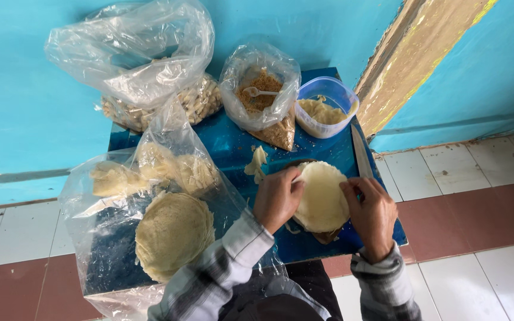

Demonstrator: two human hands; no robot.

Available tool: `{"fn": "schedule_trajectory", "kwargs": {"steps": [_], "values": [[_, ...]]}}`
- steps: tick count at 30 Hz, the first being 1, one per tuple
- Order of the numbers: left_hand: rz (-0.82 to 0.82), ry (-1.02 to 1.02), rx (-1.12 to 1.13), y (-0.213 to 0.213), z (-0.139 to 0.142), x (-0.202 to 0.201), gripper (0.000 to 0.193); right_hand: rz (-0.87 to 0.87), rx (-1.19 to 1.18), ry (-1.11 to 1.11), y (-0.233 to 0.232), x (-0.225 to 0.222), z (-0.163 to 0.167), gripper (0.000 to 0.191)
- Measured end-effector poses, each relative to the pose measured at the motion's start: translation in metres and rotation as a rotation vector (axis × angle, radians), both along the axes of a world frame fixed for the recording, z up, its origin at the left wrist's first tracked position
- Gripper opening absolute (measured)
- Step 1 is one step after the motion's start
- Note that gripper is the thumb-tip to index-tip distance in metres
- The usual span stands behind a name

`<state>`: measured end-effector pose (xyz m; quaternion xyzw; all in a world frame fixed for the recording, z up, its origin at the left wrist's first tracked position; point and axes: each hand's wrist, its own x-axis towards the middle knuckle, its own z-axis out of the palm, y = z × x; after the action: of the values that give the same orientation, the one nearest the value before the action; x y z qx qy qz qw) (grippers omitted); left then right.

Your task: The person sits at a small table and stretches thin dough pieces by hand, pulling each piece outward to enlarge it into a thin round sheet, then places the finished sheet onto a growing stack of similar sheets. A knife rests on the table and is briefly handled at the start.

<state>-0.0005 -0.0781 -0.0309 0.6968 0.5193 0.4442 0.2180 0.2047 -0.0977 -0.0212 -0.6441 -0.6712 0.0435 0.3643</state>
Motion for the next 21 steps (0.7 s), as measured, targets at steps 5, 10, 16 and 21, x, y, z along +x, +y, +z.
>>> {"fn": "schedule_trajectory", "kwargs": {"steps": [5,10,16,21], "values": [[0.062,0.054,0.019,0.014,-0.002,0.001,0.016,0.040,0.078,-0.002,0.011,-0.001,-0.005,0.019],[0.062,0.080,-0.016,0.004,-0.004,-0.002,0.026,0.024,0.089,-0.005,0.012,-0.006,-0.013,0.020],[-0.039,-0.102,-0.074,-0.018,0.008,-0.018,0.050,0.020,0.281,-0.158,-0.010,-0.017,0.004,0.018],[-0.045,-0.205,-0.049,-0.044,0.013,-0.038,0.038,0.338,0.163,-0.126,-0.043,-0.049,0.014,0.018]]}}
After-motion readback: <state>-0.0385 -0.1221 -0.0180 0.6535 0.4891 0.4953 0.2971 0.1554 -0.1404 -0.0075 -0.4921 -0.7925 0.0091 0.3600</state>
